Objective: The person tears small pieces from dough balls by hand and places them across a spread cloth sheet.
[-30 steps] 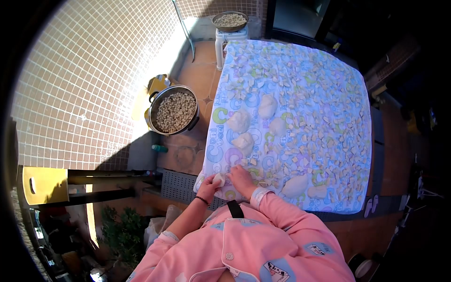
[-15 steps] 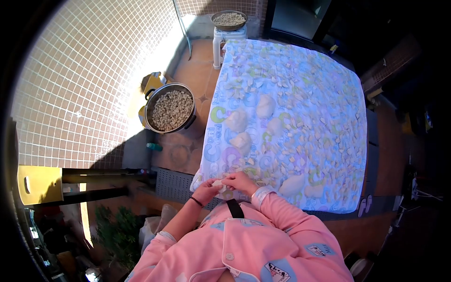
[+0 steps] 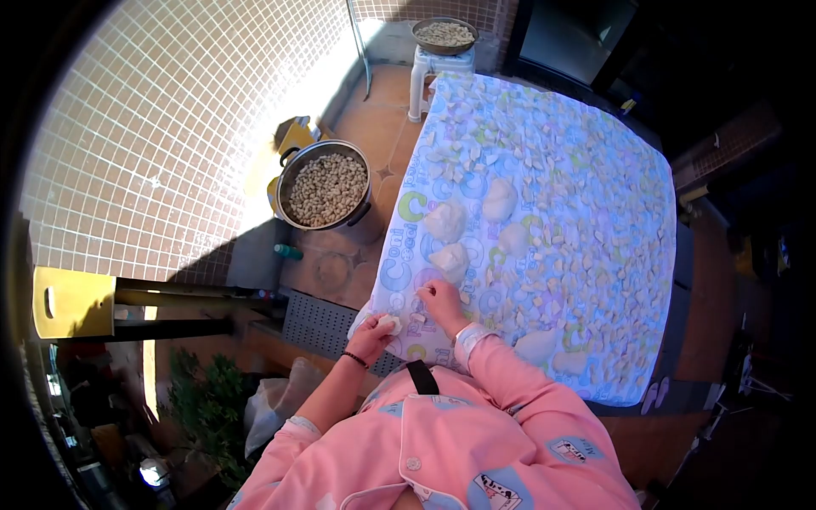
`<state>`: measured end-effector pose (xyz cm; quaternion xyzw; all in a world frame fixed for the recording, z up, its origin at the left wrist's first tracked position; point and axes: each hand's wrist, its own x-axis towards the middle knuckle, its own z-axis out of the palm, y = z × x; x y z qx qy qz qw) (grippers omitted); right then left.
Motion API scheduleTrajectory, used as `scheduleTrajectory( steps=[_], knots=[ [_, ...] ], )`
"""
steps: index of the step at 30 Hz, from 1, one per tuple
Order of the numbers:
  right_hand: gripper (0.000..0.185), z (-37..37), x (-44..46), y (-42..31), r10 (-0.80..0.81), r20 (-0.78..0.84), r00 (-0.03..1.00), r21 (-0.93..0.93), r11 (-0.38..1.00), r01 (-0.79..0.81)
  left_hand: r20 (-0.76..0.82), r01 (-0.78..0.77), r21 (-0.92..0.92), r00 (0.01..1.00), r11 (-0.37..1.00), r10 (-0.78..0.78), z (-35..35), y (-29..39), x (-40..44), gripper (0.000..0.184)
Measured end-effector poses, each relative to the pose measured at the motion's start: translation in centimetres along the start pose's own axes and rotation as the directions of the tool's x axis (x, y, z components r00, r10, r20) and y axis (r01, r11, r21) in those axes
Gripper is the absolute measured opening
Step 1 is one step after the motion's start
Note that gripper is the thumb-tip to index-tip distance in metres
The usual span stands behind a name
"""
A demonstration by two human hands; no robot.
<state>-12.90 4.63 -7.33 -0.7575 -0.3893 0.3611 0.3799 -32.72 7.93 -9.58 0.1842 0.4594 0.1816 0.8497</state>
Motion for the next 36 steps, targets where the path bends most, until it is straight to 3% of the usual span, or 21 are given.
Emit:
scheduleTrajectory(
  steps=[1,3,6,10,11,12,19,21,25,27,28,30,31,32,33,34,36],
  knots=[
    [0.012,0.1,0.4,0.7,-0.001,0.001,1.0,0.0,1.0,0.001,0.002,-0.002,-0.001,1.0,1.0,0.002,-0.1,-0.2,0.2,0.024],
    [0.012,0.2,1.1,1.7,-0.205,-0.025,0.978,-0.206,0.959,0.195,-0.001,0.006,0.001,1.0,1.0,-0.006,0.6,0.1,0.2,0.023],
    [0.016,0.1,0.8,0.7,-0.301,-0.14,0.943,-0.271,0.928,0.255,-0.001,0.021,0.015,1.0,1.0,-0.021,1.5,0.6,0.2,0.022],
    [0.019,-0.1,-0.3,-0.1,-0.344,-0.138,0.929,-0.22,0.925,0.31,-0.012,0.016,0.053,1.0,0.998,-0.016,2.2,0.6,0.1,0.019],
    [0.018,-0.5,-1.1,-0.8,-0.186,0.085,0.979,-0.041,0.981,0.19,-0.008,0.016,0.055,1.0,0.998,-0.016,2.2,0.6,0.2,0.019],
    [0.019,-0.6,-1.7,-1.1,-0.055,0.326,0.944,0.105,0.994,0.021,0.032,0.017,0.058,0.999,0.998,-0.019,2.1,0.5,0.3,0.018],
    [0.021,-0.6,-2.9,-0.5,0.086,0.481,0.872,0.279,0.928,-0.245,0.148,0.059,0.119,0.986,0.991,-0.076,2.0,0.3,-0.1,0.018],
    [0.02,-0.9,-3.0,-0.5,0.132,0.539,0.832,0.372,0.849,-0.376,0.178,0.064,0.101,0.981,0.993,-0.082,2.2,0.5,-0.5,0.018],
    [0.019,-0.6,-2.9,0.3,0.147,0.57,0.808,0.426,0.788,-0.444,0.213,0.078,0.035,0.973,0.996,-0.084,2.2,0.6,-0.7,0.018],
    [0.019,-0.3,-2.8,0.6,0.172,0.594,0.786,0.553,0.622,-0.554,0.197,0.082,-0.006,0.977,0.997,-0.079,1.8,0.4,-0.3,0.02],
    [0.019,-0.1,-2.6,0.8,0.17,0.595,0.786,0.553,0.622,-0.554,0.182,0.087,-0.048,0.98,0.995,-0.077,1.6,0.3,-0.1,0.021],
    [0.013,0.0,-2.0,0.5,0.184,0.418,0.89,0.448,0.81,-0.378,0.132,0.053,-0.07,0.99,0.996,-0.043,1.6,0.4,-0.1,0.023],
    [0.013,0.1,-1.7,0.3,0.183,0.42,0.889,0.448,0.81,-0.379,0.083,0.018,-0.092,0.996,0.996,-0.011,1.6,0.5,-0.1,0.025],
    [0.011,0.2,-1.4,0.1,0.123,0.279,0.952,0.233,0.953,-0.192,0.081,0.018,-0.092,0.997,0.996,-0.01,1.5,0.5,0.0,0.025],
    [0.011,0.2,-1.2,0.0,0.017,0.155,0.988,-0.027,1.0,-0.013,0.067,0.007,-0.08,0.998,0.997,-0.001,1.4,0.6,0.0,0.025],
    [0.011,0.5,-0.9,0.4,0.016,0.155,0.988,-0.025,1.0,-0.013,0.054,-0.005,-0.068,0.999,0.998,0.008,1.2,0.6,0.1,0.026],
    [0.015,1.1,-0.4,1.0,-0.27,0.14,0.953,-0.289,0.909,0.3,0.051,-0.01,-0.056,0.999,0.998,0.013,0.8,0.5,0.2,0.027]
  ],
)
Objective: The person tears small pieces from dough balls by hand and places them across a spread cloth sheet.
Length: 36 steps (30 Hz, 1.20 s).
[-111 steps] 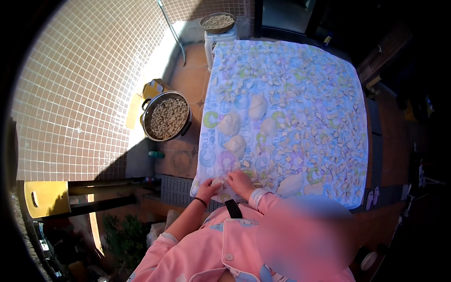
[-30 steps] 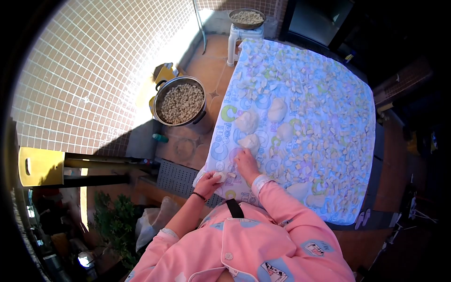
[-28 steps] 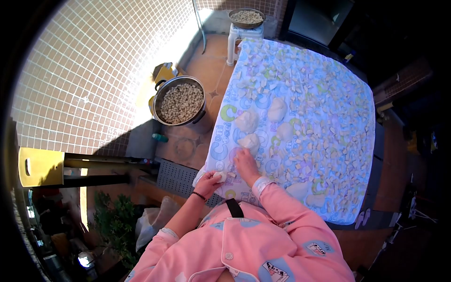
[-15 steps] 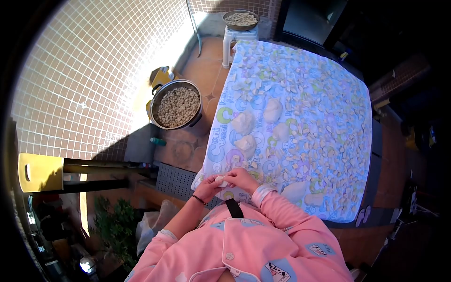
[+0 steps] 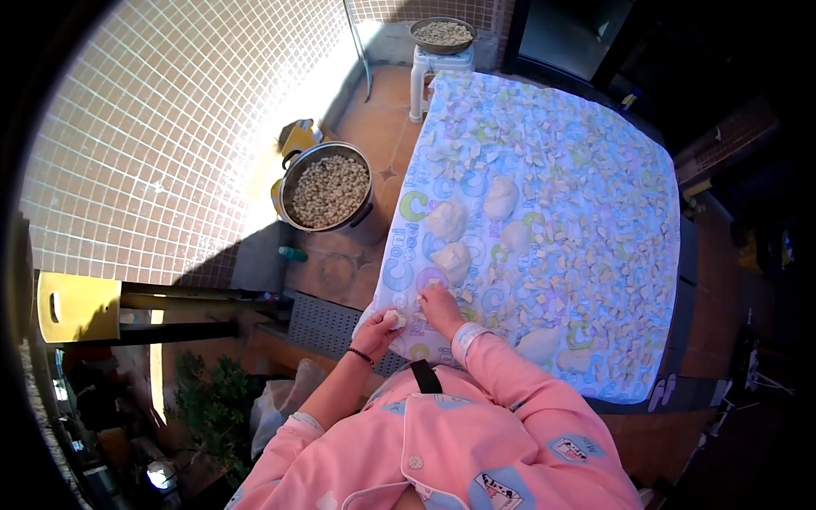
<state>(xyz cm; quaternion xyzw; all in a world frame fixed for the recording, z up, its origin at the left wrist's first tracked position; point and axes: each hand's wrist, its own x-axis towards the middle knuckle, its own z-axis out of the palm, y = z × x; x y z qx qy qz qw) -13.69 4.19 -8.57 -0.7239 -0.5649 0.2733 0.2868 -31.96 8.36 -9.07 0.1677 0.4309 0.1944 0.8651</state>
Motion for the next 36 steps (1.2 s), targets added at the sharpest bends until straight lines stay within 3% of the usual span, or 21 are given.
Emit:
scheduleTrajectory(
  steps=[4,6,7,9,10,12,17,20,28,30,34,36],
  knots=[
    [0.015,0.1,-0.3,-0.5,-0.01,-0.124,0.992,0.025,1.0,0.014,-0.006,0.002,0.027,1.0,1.0,-0.002,-0.1,0.1,-0.1,0.028],
    [0.02,-0.5,-0.5,-0.1,-0.021,-0.319,0.947,0.124,0.99,0.063,0.004,0.005,0.03,1.0,1.0,-0.005,0.0,0.3,-0.2,0.028],
    [0.02,-1.1,-0.9,0.1,-0.017,-0.323,0.946,0.12,0.991,0.058,0.012,0.011,0.034,1.0,0.999,-0.011,0.1,0.4,-0.3,0.028],
    [0.022,-2.9,-2.2,-0.2,0.205,-0.03,0.978,0.279,0.942,-0.189,0.025,0.021,0.055,0.999,0.998,-0.022,0.9,0.6,-0.9,0.027],
    [0.022,-3.6,-3.0,-0.9,0.217,-0.044,0.975,0.277,0.941,-0.197,0.033,0.026,0.075,0.999,0.997,-0.029,1.3,0.6,-1.0,0.027],
    [0.022,-4.6,-4.6,-2.9,0.312,0.314,0.897,0.461,0.776,-0.431,0.073,0.052,0.157,0.995,0.986,-0.064,1.8,0.5,-1.1,0.027],
    [0.021,-3.0,-7.4,-2.2,0.325,0.323,0.889,0.591,0.664,-0.458,0.123,0.104,0.319,0.981,0.942,-0.149,3.1,-1.1,-2.0,0.026],
    [0.022,-2.8,-8.7,-1.1,0.33,0.391,0.859,0.614,0.602,-0.511,0.164,0.133,0.307,0.968,0.942,-0.19,2.8,-2.7,-2.0,0.029],
    [0.019,-2.9,-10.9,0.3,0.321,0.463,0.826,0.737,0.378,-0.56,0.088,0.188,0.265,0.972,0.946,-0.218,3.8,-4.4,-2.5,0.028],
    [0.019,-3.2,-11.0,-0.1,0.355,0.475,0.805,0.786,0.242,-0.57,0.054,0.213,0.249,0.971,0.945,-0.234,3.9,-4.7,-2.6,0.028],
    [0.02,-2.1,-10.2,1.4,0.369,0.397,0.841,0.806,0.297,-0.511,0.002,0.155,0.142,0.988,0.978,-0.157,4.0,-5.1,-2.7,0.028],
    [0.017,-2.4,-9.3,1.5,0.323,0.031,0.946,0.482,0.824,-0.297,-0.059,0.117,0.117,0.992,0.986,-0.11,2.9,-5.9,-1.9,0.028]
  ],
)
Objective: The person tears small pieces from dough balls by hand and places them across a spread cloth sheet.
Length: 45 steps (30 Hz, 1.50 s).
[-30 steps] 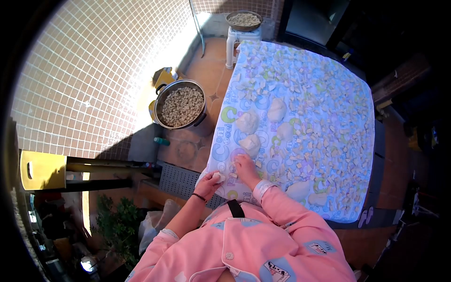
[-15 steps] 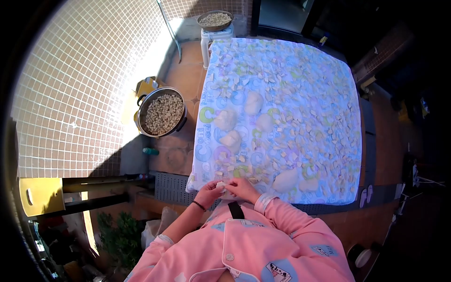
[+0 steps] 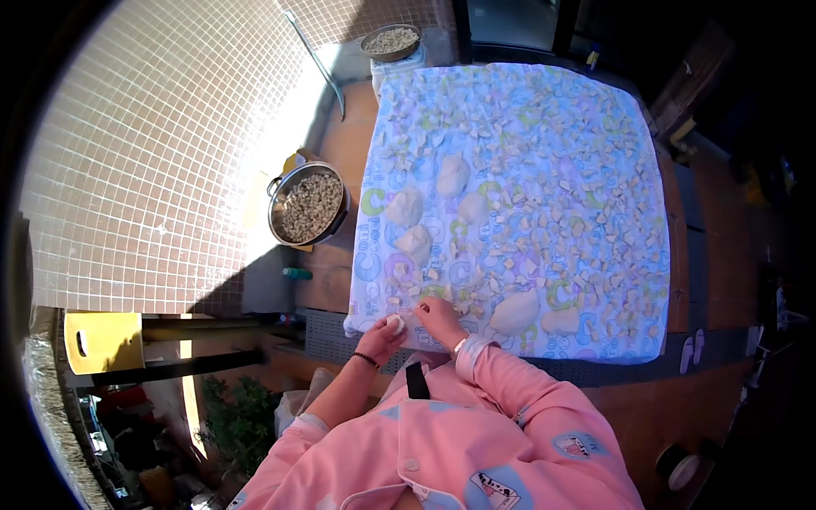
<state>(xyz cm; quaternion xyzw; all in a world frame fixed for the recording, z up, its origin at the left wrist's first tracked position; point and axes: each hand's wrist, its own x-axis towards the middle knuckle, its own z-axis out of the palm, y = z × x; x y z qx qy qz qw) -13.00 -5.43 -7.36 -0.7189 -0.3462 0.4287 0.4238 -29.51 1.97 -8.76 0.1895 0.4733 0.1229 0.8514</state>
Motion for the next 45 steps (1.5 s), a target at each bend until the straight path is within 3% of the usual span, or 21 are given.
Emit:
scheduleTrajectory(
  steps=[1,3,5,7,9,13,15,16,18,20,22,27,36,40,42,43,45],
  knots=[
    [0.017,0.0,0.5,0.3,-0.011,0.007,1.0,0.008,1.0,0.01,0.017,-0.025,0.01,1.0,1.0,0.024,-1.0,-0.4,0.9,0.028],
    [0.016,0.8,1.6,1.6,-0.207,-0.02,0.978,-0.33,0.925,0.189,0.027,-0.055,0.032,0.998,0.998,0.054,-1.1,-0.1,0.6,0.029],
    [0.015,1.4,2.1,2.6,-0.287,-0.098,0.953,-0.359,0.903,0.235,-0.149,-0.054,0.034,0.987,0.998,0.059,0.7,0.2,-0.4,0.028],
    [0.015,1.2,2.3,3.3,-0.365,-0.179,0.913,-0.407,0.873,0.269,-0.111,-0.056,0.03,0.992,0.998,0.059,0.3,0.2,0.1,0.027],
    [0.016,0.0,1.6,2.2,-0.215,-0.119,0.969,-0.175,0.966,0.192,-0.066,-0.053,0.018,0.996,0.998,0.055,0.4,0.2,0.3,0.025],
    [0.018,-1.7,0.1,1.0,-0.167,-0.024,0.986,-0.171,0.972,0.161,-0.031,0.012,0.073,0.999,0.997,-0.009,1.6,0.6,-0.3,0.022],
    [0.021,-1.7,-1.0,-0.2,0.062,0.234,0.97,0.153,0.983,-0.1,-0.021,0.039,0.101,0.999,0.994,-0.037,1.9,0.8,-0.6,0.02],
    [0.021,-1.3,-1.2,-0.1,0.067,0.229,0.971,0.15,0.983,-0.103,0.022,0.035,0.113,0.999,0.993,-0.038,1.6,0.6,-0.6,0.021],
    [0.024,-0.5,-1.6,0.3,0.033,0.233,0.972,0.344,0.932,-0.115,0.061,0.031,0.114,0.997,0.993,-0.038,1.4,0.5,-0.6,0.022],
    [0.022,-0.4,-1.6,0.8,0.028,0.222,0.975,0.329,0.939,-0.102,0.137,0.01,0.228,0.99,0.973,-0.042,1.5,0.5,-0.8,0.023],
    [0.021,-0.4,-1.8,1.0,0.019,0.206,0.978,0.317,0.944,-0.086,0.128,0.004,0.212,0.991,0.977,-0.032,2.1,0.4,-1.4,0.02],
    [0.018,-0.9,-2.2,0.1,0.128,0.339,0.932,0.43,0.86,-0.275,0.173,0.023,0.197,0.983,0.98,-0.058,1.3,0.3,-1.5,0.021],
    [0.018,0.6,-0.8,0.1,0.199,0.407,0.891,0.473,0.789,-0.393,0.106,0.047,0.086,0.993,0.995,-0.056,-0.2,0.7,-1.4,0.021],
    [0.016,1.1,-0.2,-0.5,0.215,0.432,0.876,0.436,0.8,-0.411,0.166,0.061,0.016,0.984,0.998,-0.063,-1.6,1.1,-0.9,0.024],
    [0.017,1.6,0.2,-0.2,0.214,0.392,0.895,0.532,0.741,-0.41,0.173,0.068,-0.012,0.983,0.998,-0.065,-1.7,1.4,-0.7,0.024],
    [0.017,1.8,0.4,-0.1,0.215,0.395,0.893,0.529,0.742,-0.412,0.12,0.028,0.014,0.992,1.0,-0.029,-1.7,1.6,-0.6,0.024],
    [0.018,2.2,0.9,-0.4,0.141,0.143,0.98,0.078,0.985,-0.153,0.063,-0.012,0.035,0.998,0.999,0.01,-1.9,1.8,-0.4,0.025]
  ],
)
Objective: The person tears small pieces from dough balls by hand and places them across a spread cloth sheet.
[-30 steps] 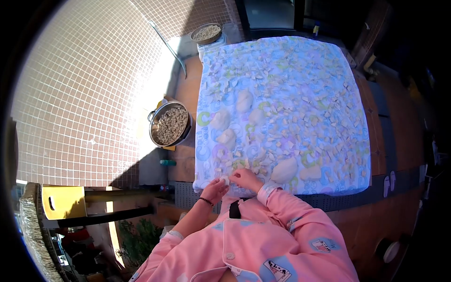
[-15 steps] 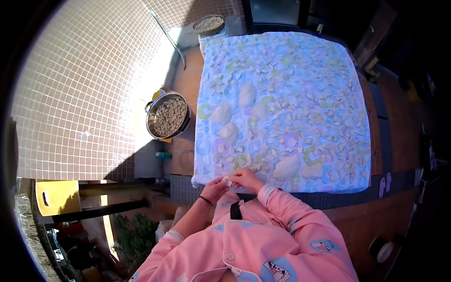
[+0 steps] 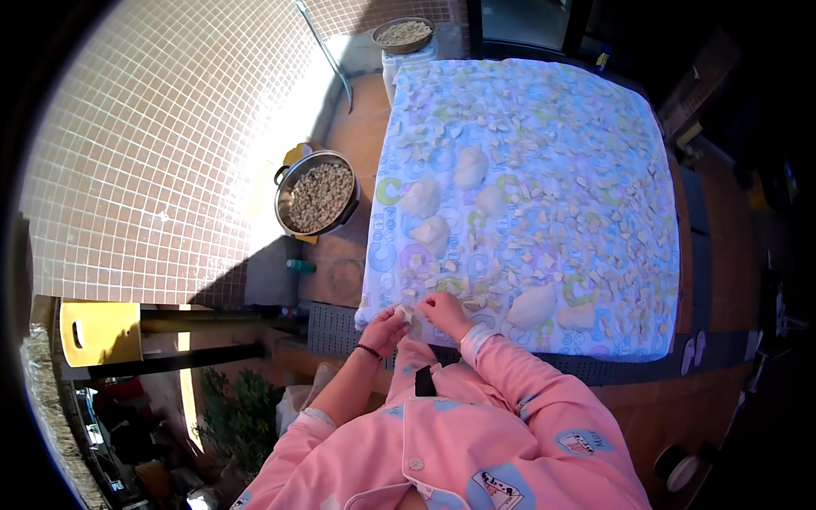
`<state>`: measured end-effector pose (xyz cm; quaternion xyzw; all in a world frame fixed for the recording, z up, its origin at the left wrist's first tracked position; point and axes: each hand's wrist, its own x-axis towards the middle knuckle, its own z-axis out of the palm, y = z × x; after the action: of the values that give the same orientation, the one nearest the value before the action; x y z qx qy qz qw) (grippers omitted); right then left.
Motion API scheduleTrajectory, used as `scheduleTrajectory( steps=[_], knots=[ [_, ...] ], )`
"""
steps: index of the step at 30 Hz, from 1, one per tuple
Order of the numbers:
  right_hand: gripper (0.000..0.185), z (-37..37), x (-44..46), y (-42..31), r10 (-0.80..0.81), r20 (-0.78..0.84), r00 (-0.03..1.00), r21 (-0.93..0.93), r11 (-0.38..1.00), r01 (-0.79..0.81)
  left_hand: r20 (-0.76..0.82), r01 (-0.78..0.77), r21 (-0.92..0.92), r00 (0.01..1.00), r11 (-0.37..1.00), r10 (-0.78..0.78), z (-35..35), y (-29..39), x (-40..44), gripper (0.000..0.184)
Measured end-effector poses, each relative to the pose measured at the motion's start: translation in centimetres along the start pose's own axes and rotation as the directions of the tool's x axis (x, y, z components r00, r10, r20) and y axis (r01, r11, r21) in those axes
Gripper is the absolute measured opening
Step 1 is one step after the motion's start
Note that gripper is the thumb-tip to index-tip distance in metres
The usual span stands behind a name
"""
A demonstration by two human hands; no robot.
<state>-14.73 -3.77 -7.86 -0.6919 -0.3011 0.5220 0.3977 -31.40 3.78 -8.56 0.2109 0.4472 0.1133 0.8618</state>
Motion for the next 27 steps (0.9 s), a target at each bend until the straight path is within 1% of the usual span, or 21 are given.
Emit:
scheduleTrajectory(
  steps=[1,2,3,4,5,6,7,8,9,10,11,12,13,15,19,21,22,24,25,27],
  knots=[
    [0.018,0.2,0.3,0.3,0.0,0.002,1.0,-0.001,1.0,0.0,-0.017,-0.032,-0.02,0.999,0.999,0.032,-0.1,0.0,0.2,0.026],
    [0.017,0.5,0.6,0.6,-0.245,-0.047,0.968,-0.284,0.933,0.223,-0.035,-0.064,-0.037,0.997,0.997,0.063,-0.2,0.1,0.3,0.027],
    [0.016,0.7,0.8,0.9,-0.48,-0.024,0.877,-0.546,0.741,0.391,-0.036,-0.064,-0.037,0.997,0.997,0.063,-0.4,0.1,0.3,0.027],
    [0.016,1.0,0.9,1.3,-0.48,-0.024,0.877,-0.545,0.742,0.391,0.004,-0.058,-0.05,0.998,0.997,0.058,-0.5,0.2,0.4,0.028],
    [0.016,1.2,0.7,1.2,-0.474,-0.064,0.878,-0.516,0.769,0.378,0.044,-0.05,-0.062,0.998,0.997,0.053,-0.7,0.3,0.5,0.028],
    [0.017,1.3,0.6,1.1,-0.466,-0.104,0.878,-0.486,0.795,0.364,0.044,-0.049,-0.06,0.998,0.997,0.052,-1.0,0.3,0.8,0.028],
    [0.017,1.4,0.4,1.0,-0.466,-0.106,0.878,-0.485,0.795,0.364,0.064,-0.049,-0.032,0.997,0.998,0.051,-1.3,0.2,1.1,0.028],
    [0.018,1.4,0.1,0.6,-0.49,-0.147,0.859,-0.456,0.805,0.381,0.083,-0.05,-0.006,0.995,0.999,0.05,-1.2,0.4,1.0,0.027],
    [0.019,1.3,-0.2,0.3,-0.511,-0.189,0.839,-0.426,0.812,0.399,0.085,-0.049,-0.006,0.995,0.999,0.049,-1.1,0.5,0.8,0.027],
    [0.019,1.2,-0.4,-0.2,-0.511,-0.19,0.839,-0.427,0.812,0.398,0.07,-0.047,0.011,0.996,0.999,0.046,-1.0,0.5,0.6,0.026],
    [0.019,1.2,-0.6,-0.6,-0.398,-0.134,0.907,-0.251,0.899,0.358,0.057,-0.043,0.027,0.998,0.999,0.041,-0.8,0.7,0.4,0.025],
    [0.019,1.3,-0.8,-0.8,-0.29,-0.056,0.955,-0.072,0.956,0.286,0.059,-0.04,0.027,0.998,0.999,0.038,-0.9,0.7,0.4,0.025],
    [0.019,1.3,-0.7,-0.7,-0.289,-0.058,0.956,-0.073,0.956,0.285,0.081,-0.042,0.05,0.996,0.998,0.038,-0.9,0.6,0.3,0.024],
    [0.023,1.4,-0.5,-0.6,-0.087,0.094,0.992,0.132,0.988,0.074,0.102,-0.048,0.072,0.994,0.996,0.041,-1.0,0.7,0.0,0.022],
    [0.02,1.0,-0.7,-1.2,-0.068,0.128,0.989,0.154,0.987,0.048,0.173,-0.009,0.08,0.985,0.997,-0.005,-1.1,1.0,-0.2,0.019],
    [0.019,0.9,-0.7,-1.6,0.002,0.199,0.98,0.28,0.958,-0.059,0.195,0.002,0.074,0.981,0.997,-0.017,-1.1,1.2,-0.5,0.019],
    [0.019,0.8,-0.6,-1.9,0.002,0.202,0.979,0.277,0.959,-0.059,0.188,0.008,0.044,0.982,0.999,-0.016,-1.0,1.3,-0.7,0.019],
    [0.02,0.8,-0.4,-2.2,0.058,0.271,0.961,0.42,0.891,-0.172,0.178,0.011,0.011,0.984,1.0,-0.012,-1.4,1.5,-0.8,0.02],
    [0.02,1.1,0.1,-2.0,0.057,0.275,0.96,0.417,0.892,-0.173,0.174,0.011,-0.019,0.985,1.0,-0.007,-1.7,1.5,-0.8,0.021],
    [0.019,2.0,1.0,-2.0,-0.017,0.118,0.993,0.312,0.95,-0.021,0.166,0.009,-0.054,0.986,0.998,0.0,-2.6,1.4,-0.5,0.022]
  ],
)
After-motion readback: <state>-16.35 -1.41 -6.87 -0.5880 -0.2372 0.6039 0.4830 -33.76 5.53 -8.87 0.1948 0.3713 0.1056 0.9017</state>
